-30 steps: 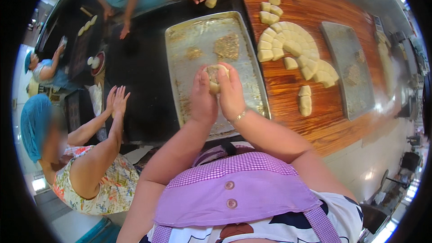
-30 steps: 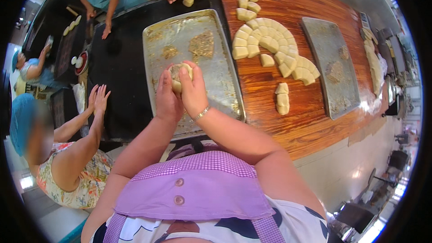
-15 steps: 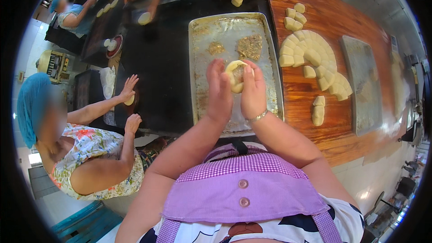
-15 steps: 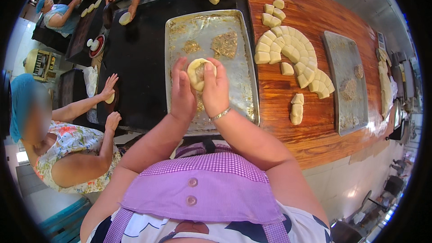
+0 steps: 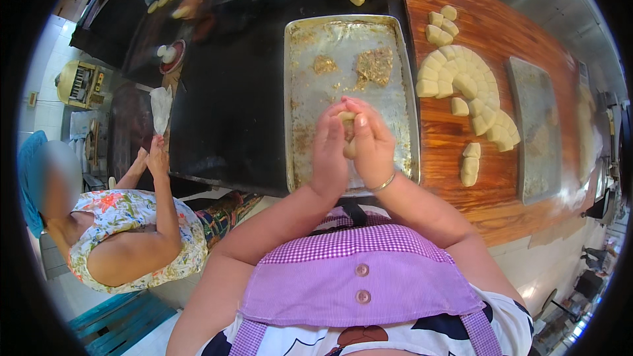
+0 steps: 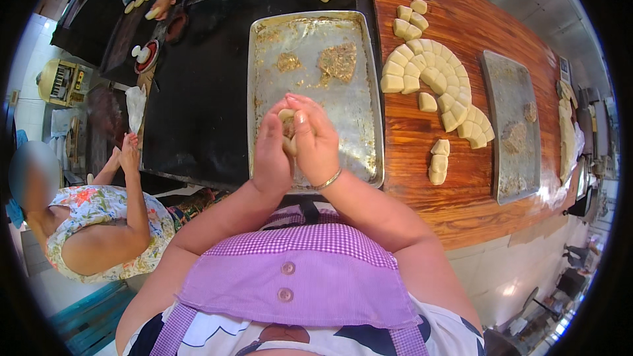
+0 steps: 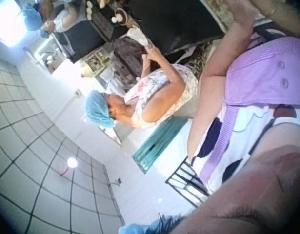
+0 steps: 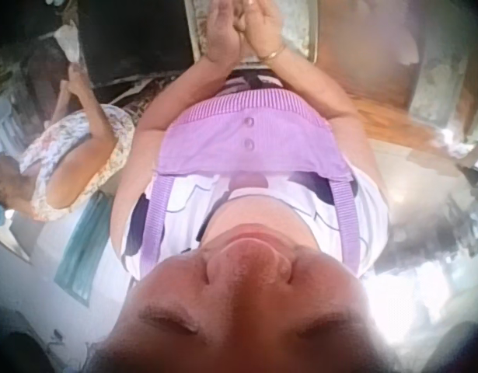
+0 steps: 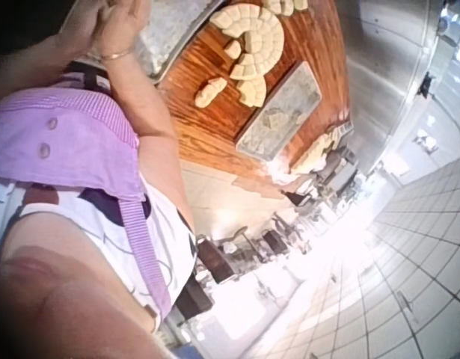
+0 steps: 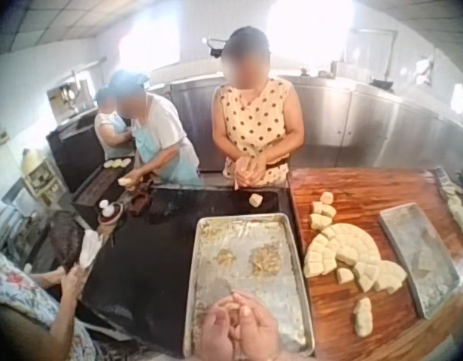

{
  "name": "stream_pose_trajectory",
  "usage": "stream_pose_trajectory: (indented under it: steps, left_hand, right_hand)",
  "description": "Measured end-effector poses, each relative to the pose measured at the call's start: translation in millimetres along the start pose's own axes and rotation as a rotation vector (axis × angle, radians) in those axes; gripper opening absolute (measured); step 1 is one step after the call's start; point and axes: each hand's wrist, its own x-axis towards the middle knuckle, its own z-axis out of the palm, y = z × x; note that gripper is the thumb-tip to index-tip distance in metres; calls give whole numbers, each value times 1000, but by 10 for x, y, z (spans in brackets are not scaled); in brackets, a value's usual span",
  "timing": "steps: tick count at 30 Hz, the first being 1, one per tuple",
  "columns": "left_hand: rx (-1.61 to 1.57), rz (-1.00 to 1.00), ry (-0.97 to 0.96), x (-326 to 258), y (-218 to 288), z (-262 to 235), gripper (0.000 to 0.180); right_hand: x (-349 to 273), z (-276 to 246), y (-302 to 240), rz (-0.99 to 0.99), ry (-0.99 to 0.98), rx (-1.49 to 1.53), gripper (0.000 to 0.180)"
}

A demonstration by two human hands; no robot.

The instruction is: The person puts filling into dough balls, shapes them by hand, and then uses a scraper and scoop to transfer more filling from a large container into a bowl.

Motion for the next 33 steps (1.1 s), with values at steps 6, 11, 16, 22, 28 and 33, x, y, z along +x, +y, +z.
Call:
stream_pose_trajectory:
  steps: [6,11,16,22,28,33]
  left_hand:
    - [402,260,-140,32,-33,-112,49]
    - [524,342,-177,12,-87,-214,49]
    - [260,105,-365,-125,171,-354,58]
    - [588,309,-527,6,553,-394,60]
    - [869,353,-561,-36,596,-410,47]
    - [611,243,-636,16,627,-574,47]
  right_hand:
    - [8,39,-50,59,82,76,19]
    - [-98,91,-7,-67,67,-87,18]
    - [-26,-84,-279,112,-245,-134,39]
    - [-25,-206,-419,705,-395,567,56]
    - [-75,-110,-545,800,-569,458,61]
    - [-130,-31,-604,847,-482,573,71]
